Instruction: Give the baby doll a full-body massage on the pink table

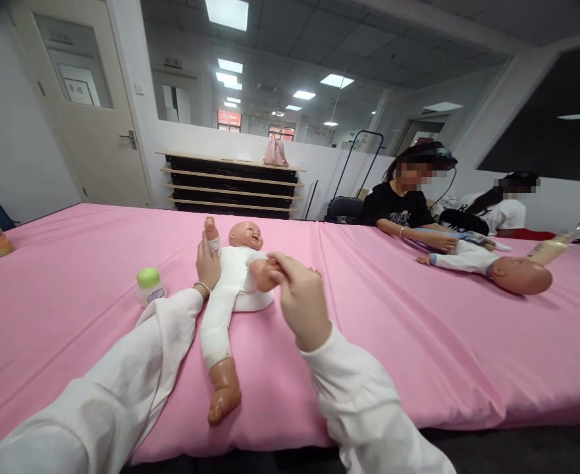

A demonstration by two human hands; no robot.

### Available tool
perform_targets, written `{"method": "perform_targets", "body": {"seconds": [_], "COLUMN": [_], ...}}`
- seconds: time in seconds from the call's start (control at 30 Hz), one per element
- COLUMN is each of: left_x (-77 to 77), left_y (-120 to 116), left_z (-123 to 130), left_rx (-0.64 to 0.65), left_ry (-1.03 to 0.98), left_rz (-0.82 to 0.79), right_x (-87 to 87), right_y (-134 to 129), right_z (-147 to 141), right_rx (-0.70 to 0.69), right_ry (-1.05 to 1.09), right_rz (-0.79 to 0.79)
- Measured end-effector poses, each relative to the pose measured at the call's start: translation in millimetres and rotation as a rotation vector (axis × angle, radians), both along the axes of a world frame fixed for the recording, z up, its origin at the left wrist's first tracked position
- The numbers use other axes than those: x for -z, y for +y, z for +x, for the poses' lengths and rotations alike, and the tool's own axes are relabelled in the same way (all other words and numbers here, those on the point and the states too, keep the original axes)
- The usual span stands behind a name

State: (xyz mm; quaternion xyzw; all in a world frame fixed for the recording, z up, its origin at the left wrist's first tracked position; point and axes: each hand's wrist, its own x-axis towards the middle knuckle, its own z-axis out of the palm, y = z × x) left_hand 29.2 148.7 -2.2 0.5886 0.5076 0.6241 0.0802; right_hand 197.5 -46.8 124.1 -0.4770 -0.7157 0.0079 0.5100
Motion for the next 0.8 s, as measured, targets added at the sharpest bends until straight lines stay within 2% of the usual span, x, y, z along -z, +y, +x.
{"method": "perform_targets", "body": {"seconds": [0.1, 0.17, 0.27, 0.37, 0.43, 0.53, 0.7, 0.8], "left_x": [3.2, 3.6, 1.6, 0.0, 0.7, 4.4, 11.2, 13.0], "left_y": [3, 3, 1, -1, 0, 3, 8, 9], "left_z": [1, 1, 1, 2, 2, 0, -4, -6], "left_rx": [-0.004, 0.035, 0.104, 0.116, 0.116, 0.111, 0.093, 0.091], "left_ry": [0.224, 0.382, 0.615, 0.726, 0.731, 0.648, 0.427, 0.247], "left_rz": [0.083, 0.117, 0.165, 0.199, 0.207, 0.186, 0.115, 0.069], "right_x": [16.9, 39.6, 74.9, 93.7, 93.4, 78.4, 45.0, 46.6], "right_y": [15, 17, 15, 14, 15, 11, -24, -55], "right_z": [-33, -52, -71, -77, -76, -66, -34, -16], "right_rx": [-0.117, -0.185, -0.226, -0.191, -0.188, -0.255, -0.292, -0.172], "right_ry": [-0.245, -0.483, -0.843, -0.931, -0.913, -0.799, -0.293, -0.014], "right_rz": [0.023, 0.05, 0.183, 0.228, 0.201, 0.15, 0.036, -0.032]}}
